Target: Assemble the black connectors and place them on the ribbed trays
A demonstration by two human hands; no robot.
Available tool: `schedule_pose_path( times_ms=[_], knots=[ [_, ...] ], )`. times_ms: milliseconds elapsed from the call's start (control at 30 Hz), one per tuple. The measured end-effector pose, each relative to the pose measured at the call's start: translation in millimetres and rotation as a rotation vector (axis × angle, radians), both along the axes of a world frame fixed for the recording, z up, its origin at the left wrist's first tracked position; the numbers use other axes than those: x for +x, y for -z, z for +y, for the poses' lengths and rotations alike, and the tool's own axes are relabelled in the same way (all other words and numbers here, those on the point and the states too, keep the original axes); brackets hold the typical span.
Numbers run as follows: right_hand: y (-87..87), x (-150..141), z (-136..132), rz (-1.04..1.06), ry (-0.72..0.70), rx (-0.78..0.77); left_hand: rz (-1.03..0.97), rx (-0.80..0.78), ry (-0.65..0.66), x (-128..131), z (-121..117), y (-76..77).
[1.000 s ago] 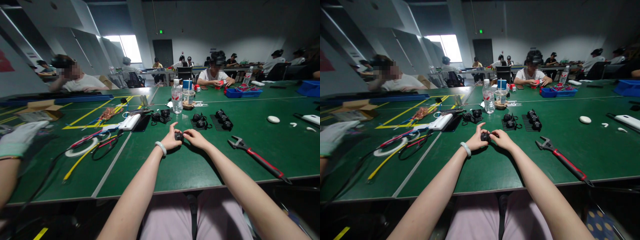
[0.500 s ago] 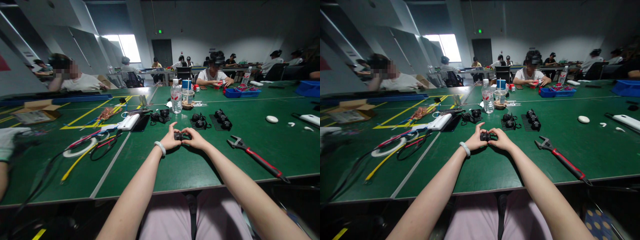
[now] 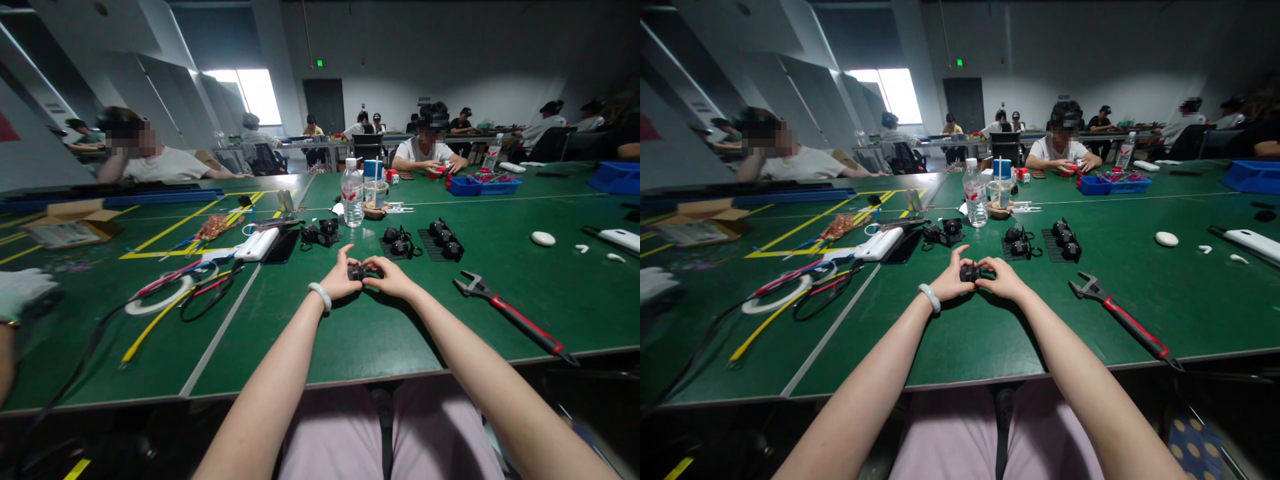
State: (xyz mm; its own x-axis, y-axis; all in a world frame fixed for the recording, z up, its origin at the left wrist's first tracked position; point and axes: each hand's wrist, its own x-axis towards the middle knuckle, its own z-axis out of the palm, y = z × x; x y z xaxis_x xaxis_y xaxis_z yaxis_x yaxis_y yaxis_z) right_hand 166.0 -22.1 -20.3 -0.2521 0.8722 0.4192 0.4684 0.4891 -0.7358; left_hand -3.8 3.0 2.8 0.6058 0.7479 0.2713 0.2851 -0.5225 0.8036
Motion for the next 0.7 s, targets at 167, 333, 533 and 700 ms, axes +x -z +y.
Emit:
schedule_pose_path(
  times_ms=[167, 333, 533, 700],
  knots=[
    [0.2, 0.7, 0.4, -0.015, 0.002, 0.002, 0.011, 0.006, -0.007, -0.1, 0.7, 0.9],
    [0.6, 0.2, 0.7, -0.026, 0.015, 0.003, 0.006, 0.011, -0.006, -0.1, 1.0, 1.6],
    [-0.1, -0.4, -0.1, -0.033, 0.032, 0.008, 0.012, 0.018, -0.015, -1.0, 1.7, 2.6],
    [-1.7, -1.6, -1.0, -0.062, 0.057, 0.01, 0.007, 0.016, -0.023, -1.8, 0.5, 1.9]
  ],
)
